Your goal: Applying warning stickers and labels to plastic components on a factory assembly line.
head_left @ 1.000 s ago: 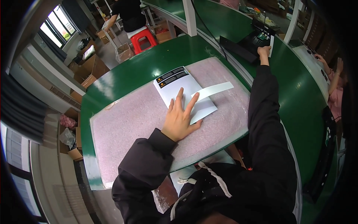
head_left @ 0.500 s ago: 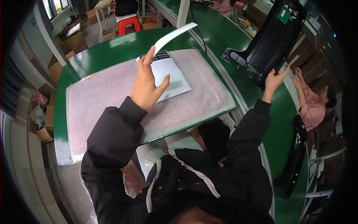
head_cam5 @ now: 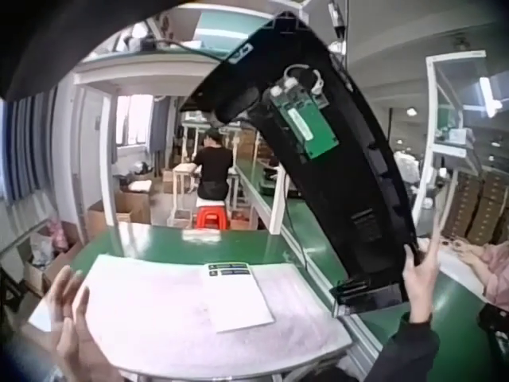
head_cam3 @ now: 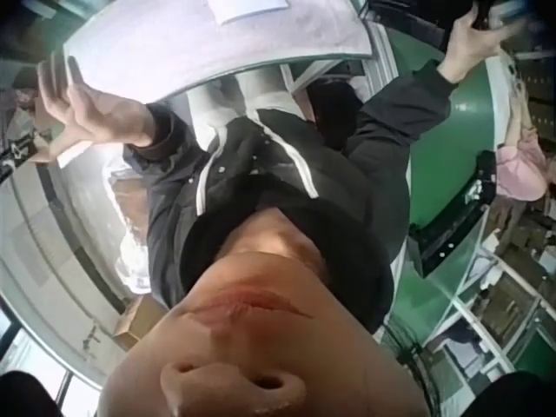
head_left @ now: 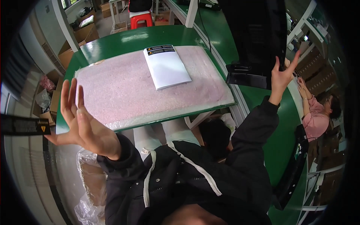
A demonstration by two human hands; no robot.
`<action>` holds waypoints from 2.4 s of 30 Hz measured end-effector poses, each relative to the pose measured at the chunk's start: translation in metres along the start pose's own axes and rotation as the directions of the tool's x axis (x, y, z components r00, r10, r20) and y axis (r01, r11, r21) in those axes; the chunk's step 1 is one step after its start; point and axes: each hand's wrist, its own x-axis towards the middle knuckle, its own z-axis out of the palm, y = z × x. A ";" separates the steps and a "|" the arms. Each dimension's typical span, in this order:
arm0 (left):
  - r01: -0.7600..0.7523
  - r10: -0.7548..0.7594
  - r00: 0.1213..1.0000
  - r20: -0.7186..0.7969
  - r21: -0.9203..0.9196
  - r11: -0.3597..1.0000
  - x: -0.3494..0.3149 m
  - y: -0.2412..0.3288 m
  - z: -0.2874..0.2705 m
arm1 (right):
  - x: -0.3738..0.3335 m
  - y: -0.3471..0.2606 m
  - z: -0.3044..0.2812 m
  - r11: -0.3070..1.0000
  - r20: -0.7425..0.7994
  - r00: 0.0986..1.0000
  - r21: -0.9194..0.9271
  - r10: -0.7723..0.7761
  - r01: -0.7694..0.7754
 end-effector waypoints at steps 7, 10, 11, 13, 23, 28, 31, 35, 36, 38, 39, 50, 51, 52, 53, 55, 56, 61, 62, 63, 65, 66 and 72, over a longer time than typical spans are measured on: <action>-0.125 0.116 0.966 0.232 0.022 0.992 -0.026 0.019 -0.016 | 0.004 -0.033 0.043 0.854 0.338 0.798 0.344 -0.500 0.390; -0.091 0.132 0.945 0.299 -0.147 0.985 -0.047 0.015 0.003 | -0.012 -0.063 0.063 0.749 0.329 0.686 0.432 -0.649 0.501; 0.021 0.023 0.921 0.390 -0.108 0.994 -0.051 0.013 0.008 | -0.019 -0.069 0.067 0.705 0.315 0.641 0.448 -0.700 0.550; 0.124 -0.082 0.873 0.481 -0.055 0.991 -0.059 0.008 0.021 | -0.023 -0.070 0.071 0.664 0.298 0.602 0.460 -0.741 0.590; 0.651 -0.551 0.633 0.544 0.012 0.759 -0.082 -0.004 0.085 | -0.069 -0.105 0.038 0.770 0.187 0.785 0.420 -0.591 0.480; 0.530 -0.482 0.778 0.403 -0.010 0.848 -0.097 -0.018 0.080 | -0.127 -0.154 0.047 0.678 0.176 0.725 0.547 -0.666 0.490; 0.563 -0.510 0.775 0.372 -0.042 0.825 -0.100 -0.014 0.083 | -0.127 -0.136 0.048 0.700 0.117 0.749 0.472 -0.653 0.536; 0.509 -0.466 0.819 0.334 -0.050 0.859 -0.102 -0.008 0.091 | -0.114 -0.064 0.018 0.833 0.206 0.809 0.195 -0.550 0.517; 0.514 -0.478 0.816 0.326 -0.030 0.857 -0.102 -0.009 0.088 | -0.112 -0.047 0.008 0.876 0.250 0.839 0.133 -0.483 0.465; 0.522 -0.500 0.809 0.308 0.013 0.853 -0.100 -0.009 0.081 | -0.113 -0.009 -0.003 0.952 0.298 0.905 0.051 -0.303 0.302; 0.525 -0.503 0.808 0.308 0.012 0.851 -0.100 -0.009 0.080 | -0.106 0.009 -0.013 0.966 0.366 0.904 -0.044 -0.222 0.255; 0.656 -0.555 0.659 0.507 -0.027 0.754 -0.089 0.007 0.083 | -0.028 -0.043 -0.013 0.809 0.270 0.940 0.588 -0.208 0.010; 0.653 -0.560 0.659 0.502 -0.011 0.757 -0.090 0.006 0.083 | -0.026 -0.060 -0.003 0.705 0.348 0.930 0.689 -0.119 -0.167; 0.651 -0.553 0.649 0.523 -0.006 0.759 -0.090 0.007 0.084 | -0.025 -0.076 0.006 0.564 0.431 0.901 0.755 -0.045 -0.333; 0.652 -0.545 0.636 0.546 -0.003 0.758 -0.091 0.008 0.085 | -0.026 -0.084 0.012 0.398 0.519 0.855 0.782 0.012 -0.480; 0.625 -0.539 0.649 0.537 0.028 0.780 -0.087 0.008 0.078 | -0.031 -0.085 0.051 0.213 0.395 0.872 0.915 -0.289 -0.344; 0.638 -0.535 0.636 0.555 0.011 0.770 -0.089 0.004 0.078 | -0.034 -0.077 0.072 0.040 0.203 0.828 0.976 -0.523 -0.214; 0.645 -0.510 0.629 0.587 -0.026 0.764 -0.090 0.003 0.078 | -0.039 -0.076 0.081 -0.052 -0.158 0.711 0.984 -0.686 0.169; 0.643 -0.508 0.632 0.586 -0.031 0.765 -0.091 0.003 0.078 | -0.040 -0.077 0.081 -0.051 -0.158 0.714 0.984 -0.683 0.169; 0.643 -0.508 0.630 0.588 -0.028 0.765 -0.091 0.004 0.078 | -0.041 -0.079 0.082 -0.042 -0.172 0.722 0.980 -0.671 0.195; 0.644 -0.526 0.636 0.565 -0.014 0.765 -0.092 0.005 0.079 | -0.046 -0.080 0.082 -0.012 -0.190 0.736 0.971 -0.650 0.240; 0.640 -0.535 0.645 0.546 -0.004 0.768 -0.092 0.005 0.079 | -0.047 -0.084 0.080 -0.017 -0.189 0.738 0.972 -0.648 0.235; 0.664 -0.536 0.639 0.551 -0.044 0.747 -0.091 0.008 0.082 | -0.021 -0.115 0.005 0.765 0.778 0.530 0.554 -0.337 -0.328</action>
